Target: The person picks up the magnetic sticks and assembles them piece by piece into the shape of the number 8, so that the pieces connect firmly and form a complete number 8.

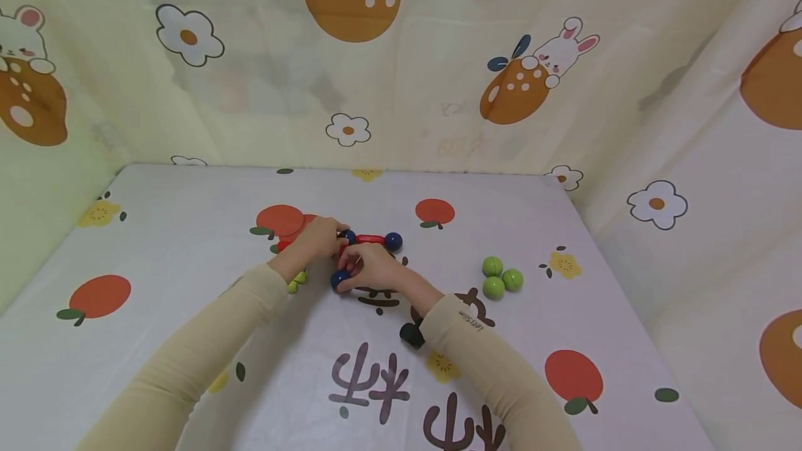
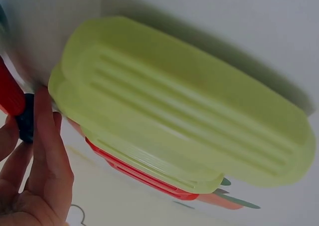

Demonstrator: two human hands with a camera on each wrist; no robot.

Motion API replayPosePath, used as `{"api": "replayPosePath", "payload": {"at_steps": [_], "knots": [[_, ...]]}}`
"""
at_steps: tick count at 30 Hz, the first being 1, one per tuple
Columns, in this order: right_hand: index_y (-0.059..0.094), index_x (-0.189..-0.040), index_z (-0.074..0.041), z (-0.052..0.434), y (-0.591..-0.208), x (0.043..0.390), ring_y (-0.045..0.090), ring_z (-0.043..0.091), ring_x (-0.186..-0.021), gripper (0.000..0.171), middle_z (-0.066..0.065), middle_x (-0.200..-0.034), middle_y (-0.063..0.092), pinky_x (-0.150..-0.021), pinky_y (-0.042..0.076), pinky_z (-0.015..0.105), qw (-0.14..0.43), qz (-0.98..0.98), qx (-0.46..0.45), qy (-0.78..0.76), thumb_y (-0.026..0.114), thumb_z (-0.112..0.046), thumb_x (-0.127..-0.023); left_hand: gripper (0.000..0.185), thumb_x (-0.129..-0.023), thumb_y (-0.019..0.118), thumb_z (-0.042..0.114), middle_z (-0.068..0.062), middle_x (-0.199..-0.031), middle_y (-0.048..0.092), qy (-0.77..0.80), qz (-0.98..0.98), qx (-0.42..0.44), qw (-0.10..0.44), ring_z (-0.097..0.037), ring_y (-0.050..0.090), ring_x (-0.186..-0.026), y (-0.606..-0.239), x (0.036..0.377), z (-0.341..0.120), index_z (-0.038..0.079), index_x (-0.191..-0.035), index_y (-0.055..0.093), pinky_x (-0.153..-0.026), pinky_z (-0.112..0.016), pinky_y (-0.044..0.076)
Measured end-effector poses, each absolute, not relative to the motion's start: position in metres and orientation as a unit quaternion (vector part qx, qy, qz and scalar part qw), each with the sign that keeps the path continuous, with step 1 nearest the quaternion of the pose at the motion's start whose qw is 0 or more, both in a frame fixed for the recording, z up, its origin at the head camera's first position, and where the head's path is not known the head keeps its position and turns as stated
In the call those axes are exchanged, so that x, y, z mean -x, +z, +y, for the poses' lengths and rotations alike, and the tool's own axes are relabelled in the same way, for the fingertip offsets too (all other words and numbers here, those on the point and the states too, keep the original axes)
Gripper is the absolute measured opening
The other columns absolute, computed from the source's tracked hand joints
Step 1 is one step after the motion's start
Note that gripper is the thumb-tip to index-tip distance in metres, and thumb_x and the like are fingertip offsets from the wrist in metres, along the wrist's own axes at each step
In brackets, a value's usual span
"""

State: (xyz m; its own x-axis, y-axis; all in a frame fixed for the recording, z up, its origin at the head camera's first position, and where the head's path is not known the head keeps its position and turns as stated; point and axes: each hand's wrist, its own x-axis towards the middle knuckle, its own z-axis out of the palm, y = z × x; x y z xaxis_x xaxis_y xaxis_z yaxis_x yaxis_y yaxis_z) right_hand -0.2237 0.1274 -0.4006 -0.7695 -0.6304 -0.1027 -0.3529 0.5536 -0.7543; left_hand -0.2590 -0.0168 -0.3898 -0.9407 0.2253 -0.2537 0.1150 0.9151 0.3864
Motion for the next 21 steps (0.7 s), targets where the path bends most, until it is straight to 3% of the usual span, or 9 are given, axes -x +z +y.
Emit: {"api": "replayPosePath", "payload": {"at_steps": [8, 13, 21], "knots": [[0.063, -0.097, 0.0, 0.139, -0.398, 0.227, 0.06, 0.019, -0.083, 0.026, 0.011, -0.092, 0.062, -0.073, 0.05, 0.025, 0.181, 0.857, 0.288, -0.388, 0.074, -0.011, -0.076, 0.039, -0.092, 0.056, 0.02, -0.011, -0.113, 0.058, 0.206, 0.963, -0.072, 0.159, -0.022, 0.052, -0.084, -0.39, 0.259, -0.017, 0.009, -0.129, 0.053, -0.059, -0.023, 0.039], [0.062, -0.103, 0.0, 0.148, -0.395, 0.23, 0.06, 0.018, -0.085, 0.03, 0.012, -0.098, 0.062, -0.075, 0.05, 0.026, 0.178, 0.861, 0.273, -0.39, 0.073, -0.013, -0.078, 0.039, -0.092, 0.056, 0.02, -0.011, -0.108, 0.058, 0.207, 0.962, -0.07, 0.164, -0.022, 0.052, -0.084, -0.39, 0.259, -0.016, 0.01, -0.129, 0.053, -0.059, -0.022, 0.039], [0.063, -0.104, -0.001, 0.164, -0.379, 0.237, 0.059, 0.024, -0.091, 0.033, 0.013, -0.1, 0.065, -0.077, 0.048, 0.034, 0.121, 0.882, 0.253, -0.379, 0.074, -0.016, -0.077, 0.041, -0.092, 0.055, 0.021, -0.01, -0.115, 0.057, 0.19, 0.966, -0.075, 0.158, -0.021, 0.052, -0.086, -0.392, 0.26, -0.016, 0.011, -0.131, 0.051, -0.061, -0.023, 0.039]]}}
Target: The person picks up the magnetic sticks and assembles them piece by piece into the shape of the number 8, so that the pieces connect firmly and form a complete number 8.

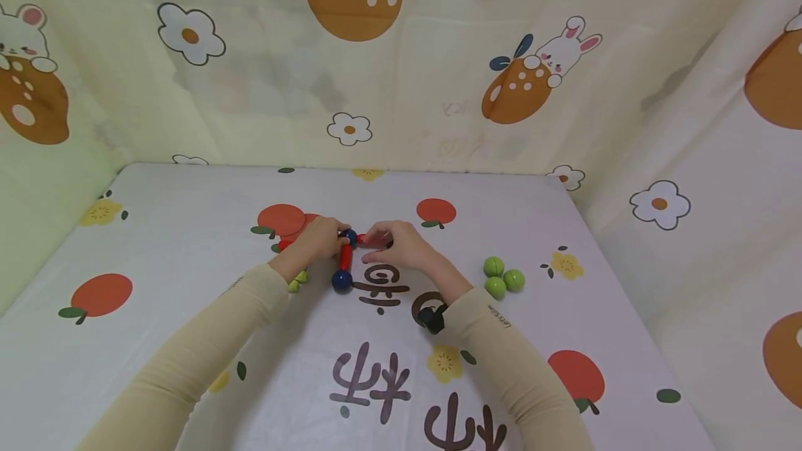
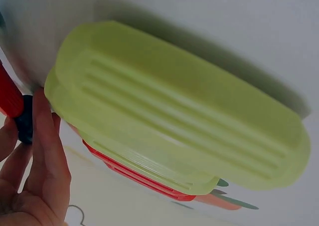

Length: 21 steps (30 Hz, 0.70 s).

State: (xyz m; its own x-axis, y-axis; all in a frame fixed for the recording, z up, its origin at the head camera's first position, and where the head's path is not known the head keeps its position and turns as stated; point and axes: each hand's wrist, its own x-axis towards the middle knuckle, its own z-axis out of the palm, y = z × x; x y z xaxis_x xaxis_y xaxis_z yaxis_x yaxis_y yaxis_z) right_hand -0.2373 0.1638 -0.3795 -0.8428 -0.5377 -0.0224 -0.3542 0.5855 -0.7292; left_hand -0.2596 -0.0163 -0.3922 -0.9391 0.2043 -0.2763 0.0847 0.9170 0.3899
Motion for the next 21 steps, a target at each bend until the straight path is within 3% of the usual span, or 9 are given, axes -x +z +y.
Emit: {"api": "replayPosePath", "payload": {"at_steps": [5, 11, 15, 21], "knots": [[0.064, -0.104, 0.0, 0.171, -0.378, 0.243, 0.058, 0.03, -0.096, 0.033, 0.015, -0.103, 0.063, -0.074, 0.049, 0.034, 0.093, 0.892, 0.224, -0.381, 0.075, -0.016, -0.076, 0.042, -0.092, 0.056, 0.021, -0.01, -0.118, 0.056, 0.181, 0.968, -0.073, 0.156, -0.021, 0.051, -0.087, -0.392, 0.26, -0.016, 0.012, -0.132, 0.05, -0.061, -0.023, 0.038], [0.064, -0.107, -0.001, 0.18, -0.383, 0.254, 0.054, 0.031, -0.106, 0.032, 0.014, -0.11, 0.061, -0.086, 0.045, 0.042, 0.064, 0.917, 0.195, -0.343, 0.071, -0.014, -0.08, 0.043, -0.092, 0.056, 0.021, -0.01, -0.113, 0.056, 0.192, 0.966, -0.069, 0.162, -0.021, 0.052, -0.085, -0.392, 0.261, -0.015, 0.012, -0.133, 0.048, -0.059, -0.022, 0.038], [0.065, -0.107, -0.001, 0.186, -0.389, 0.261, 0.055, 0.032, -0.104, 0.03, 0.013, -0.11, 0.061, -0.088, 0.043, 0.045, 0.07, 0.924, 0.181, -0.328, 0.07, -0.015, -0.081, 0.043, -0.092, 0.056, 0.021, -0.01, -0.111, 0.056, 0.194, 0.965, -0.07, 0.163, -0.02, 0.052, -0.084, -0.393, 0.261, -0.016, 0.011, -0.133, 0.048, -0.059, -0.022, 0.038], [0.064, -0.108, 0.001, 0.191, -0.394, 0.271, 0.06, 0.03, -0.098, 0.031, 0.015, -0.109, 0.063, -0.084, 0.046, 0.04, 0.099, 0.918, 0.171, -0.344, 0.07, -0.01, -0.08, 0.043, -0.091, 0.057, 0.02, -0.01, -0.106, 0.056, 0.197, 0.964, -0.07, 0.164, -0.021, 0.053, -0.082, -0.393, 0.26, -0.016, 0.011, -0.133, 0.049, -0.059, -0.022, 0.038]]}}
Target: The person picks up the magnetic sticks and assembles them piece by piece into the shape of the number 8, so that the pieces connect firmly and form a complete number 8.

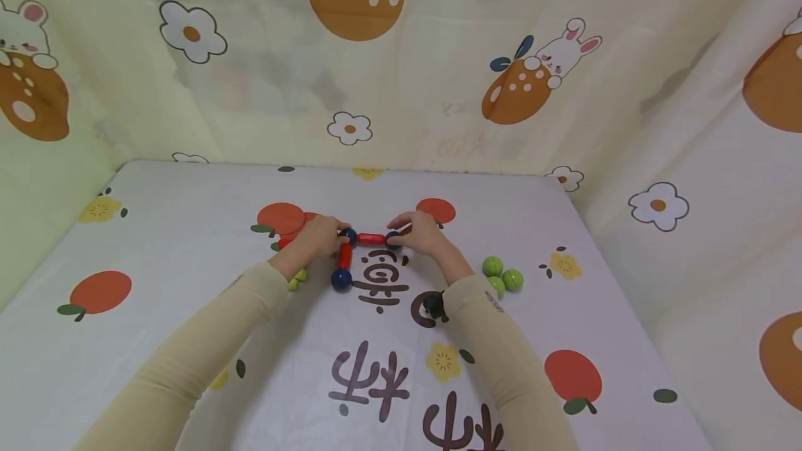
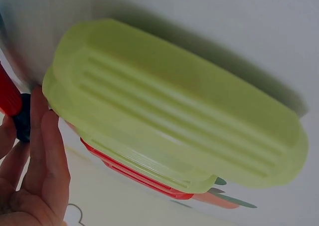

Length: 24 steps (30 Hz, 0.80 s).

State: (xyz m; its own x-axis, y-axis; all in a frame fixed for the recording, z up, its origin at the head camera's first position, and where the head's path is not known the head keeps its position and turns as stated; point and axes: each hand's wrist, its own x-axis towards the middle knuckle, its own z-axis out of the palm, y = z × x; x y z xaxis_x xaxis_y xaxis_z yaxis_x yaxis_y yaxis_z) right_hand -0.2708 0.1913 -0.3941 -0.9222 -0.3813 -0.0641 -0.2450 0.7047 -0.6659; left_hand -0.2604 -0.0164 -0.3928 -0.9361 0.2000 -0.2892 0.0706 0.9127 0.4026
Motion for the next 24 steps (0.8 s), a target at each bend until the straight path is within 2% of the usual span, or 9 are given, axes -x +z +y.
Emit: {"api": "replayPosePath", "payload": {"at_steps": [6, 15, 24], "knots": [[0.064, -0.109, 0.0, 0.1943, -0.3944, 0.2733, 0.061, 0.026, -0.096, 0.031, 0.014, -0.107, 0.063, -0.08, 0.048, 0.035, 0.122, 0.922, 0.153, -0.334, 0.069, -0.01, -0.08, 0.043, -0.092, 0.056, 0.02, -0.01, -0.111, 0.056, 0.197, 0.964, -0.069, 0.167, -0.021, 0.051, -0.086, -0.3925, 0.2598, -0.0156, 0.012, -0.133, 0.049, -0.06, -0.022, 0.038], [0.066, -0.107, -0.002, 0.1945, -0.3962, 0.2745, 0.061, 0.024, -0.093, 0.028, 0.012, -0.104, 0.065, -0.08, 0.048, 0.035, 0.122, 0.928, 0.145, -0.322, 0.069, -0.012, -0.082, 0.043, -0.091, 0.057, 0.022, -0.01, -0.108, 0.055, 0.205, 0.961, -0.068, 0.171, -0.02, 0.053, -0.078, -0.3931, 0.262, -0.0171, 0.013, -0.133, 0.049, -0.056, -0.021, 0.038], [0.066, -0.106, 0.0, 0.1922, -0.3961, 0.2744, 0.061, 0.024, -0.088, 0.028, 0.014, -0.103, 0.065, -0.074, 0.049, 0.032, 0.119, 0.927, 0.147, -0.324, 0.069, -0.011, -0.081, 0.045, -0.093, 0.055, 0.022, -0.013, -0.115, 0.056, 0.222, 0.956, -0.101, 0.165, -0.021, 0.051, -0.086, -0.3947, 0.2612, -0.025, 0.011, -0.135, 0.045, -0.063, -0.024, 0.037]]}}
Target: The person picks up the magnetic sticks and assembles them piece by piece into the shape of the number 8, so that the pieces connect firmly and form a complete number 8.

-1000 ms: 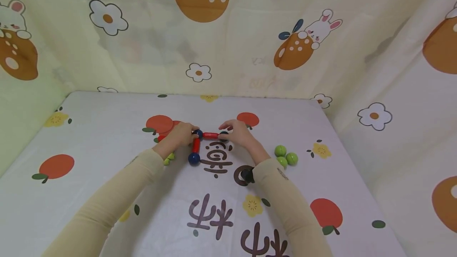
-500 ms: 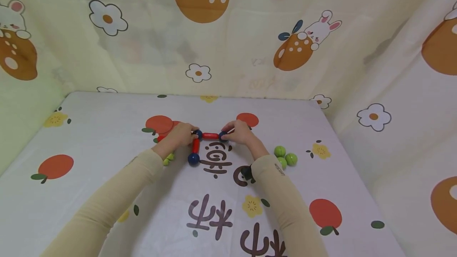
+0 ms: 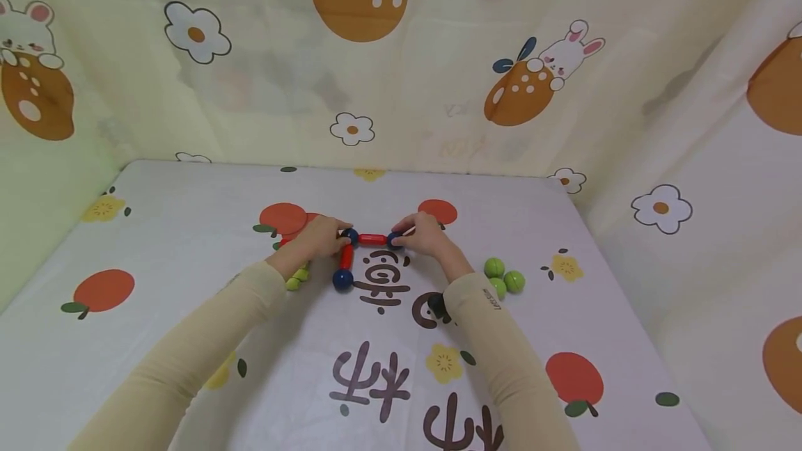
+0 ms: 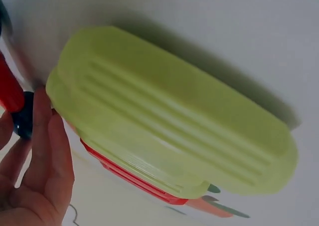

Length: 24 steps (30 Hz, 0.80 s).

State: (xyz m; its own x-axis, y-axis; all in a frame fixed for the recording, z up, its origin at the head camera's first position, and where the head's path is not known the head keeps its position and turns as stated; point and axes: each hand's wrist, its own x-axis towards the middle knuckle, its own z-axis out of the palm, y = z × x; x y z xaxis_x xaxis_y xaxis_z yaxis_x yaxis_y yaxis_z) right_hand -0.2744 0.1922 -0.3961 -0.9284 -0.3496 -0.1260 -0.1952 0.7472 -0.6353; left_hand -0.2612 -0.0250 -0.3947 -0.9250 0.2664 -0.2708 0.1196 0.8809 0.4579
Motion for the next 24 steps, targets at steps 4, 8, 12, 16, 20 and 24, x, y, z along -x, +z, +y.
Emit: {"api": "replayPosePath", "payload": {"at_steps": [4, 8, 12, 16, 20, 24], "knots": [[0.066, -0.106, 0.001, 0.192, -0.394, 0.275, 0.061, 0.024, -0.089, 0.028, 0.014, -0.101, 0.066, -0.074, 0.048, 0.031, 0.127, 0.928, 0.146, -0.319, 0.069, -0.011, -0.081, 0.052, -0.093, 0.053, 0.022, -0.017, -0.121, 0.054, 0.234, 0.948, -0.126, 0.173, -0.024, 0.053, -0.093, -0.391, 0.262, -0.036, 0.009, -0.141, 0.035, -0.077, -0.029, 0.044], [0.067, -0.106, 0.001, 0.191, -0.391, 0.275, 0.059, 0.025, -0.092, 0.028, 0.014, -0.101, 0.066, -0.076, 0.048, 0.032, 0.134, 0.929, 0.141, -0.314, 0.069, -0.011, -0.081, 0.053, -0.093, 0.053, 0.021, -0.017, -0.125, 0.052, 0.223, 0.954, -0.133, 0.152, -0.026, 0.051, -0.101, -0.382, 0.262, -0.054, 0.006, -0.14, 0.035, -0.092, -0.037, 0.041], [0.067, -0.106, 0.0, 0.191, -0.391, 0.276, 0.058, 0.026, -0.093, 0.028, 0.014, -0.102, 0.066, -0.077, 0.047, 0.034, 0.131, 0.931, 0.141, -0.311, 0.069, -0.011, -0.081, 0.047, -0.092, 0.054, 0.018, -0.017, -0.118, 0.056, 0.23, 0.957, -0.123, 0.123, -0.026, 0.051, -0.095, -0.373, 0.26, -0.077, 0.004, -0.135, 0.043, -0.086, -0.038, 0.045], [0.067, -0.105, 0.001, 0.192, -0.392, 0.276, 0.06, 0.026, -0.093, 0.027, 0.014, -0.101, 0.066, -0.077, 0.048, 0.033, 0.124, 0.93, 0.149, -0.314, 0.069, -0.011, -0.081, 0.04, -0.091, 0.055, 0.017, -0.016, -0.113, 0.058, 0.238, 0.955, -0.148, 0.098, -0.026, 0.054, -0.097, -0.374, 0.257, -0.099, 0.0, -0.127, 0.051, -0.083, -0.038, 0.046], [0.067, -0.105, 0.001, 0.192, -0.394, 0.276, 0.061, 0.025, -0.092, 0.027, 0.013, -0.1, 0.066, -0.077, 0.048, 0.033, 0.117, 0.929, 0.155, -0.316, 0.069, -0.011, -0.081, 0.036, -0.09, 0.056, 0.01, -0.017, -0.111, 0.06, 0.243, 0.949, -0.179, 0.089, -0.029, 0.055, -0.1, -0.383, 0.254, -0.115, -0.004, -0.122, 0.054, -0.084, -0.039, 0.046], [0.067, -0.105, 0.0, 0.192, -0.395, 0.275, 0.061, 0.023, -0.091, 0.027, 0.012, -0.099, 0.067, -0.077, 0.048, 0.033, 0.117, 0.931, 0.152, -0.312, 0.07, -0.012, -0.08, 0.035, -0.088, 0.055, 0.002, -0.017, -0.11, 0.059, 0.234, 0.949, -0.183, 0.107, -0.028, 0.054, -0.094, -0.391, 0.251, -0.126, -0.005, -0.122, 0.054, -0.08, -0.036, 0.047]]}}
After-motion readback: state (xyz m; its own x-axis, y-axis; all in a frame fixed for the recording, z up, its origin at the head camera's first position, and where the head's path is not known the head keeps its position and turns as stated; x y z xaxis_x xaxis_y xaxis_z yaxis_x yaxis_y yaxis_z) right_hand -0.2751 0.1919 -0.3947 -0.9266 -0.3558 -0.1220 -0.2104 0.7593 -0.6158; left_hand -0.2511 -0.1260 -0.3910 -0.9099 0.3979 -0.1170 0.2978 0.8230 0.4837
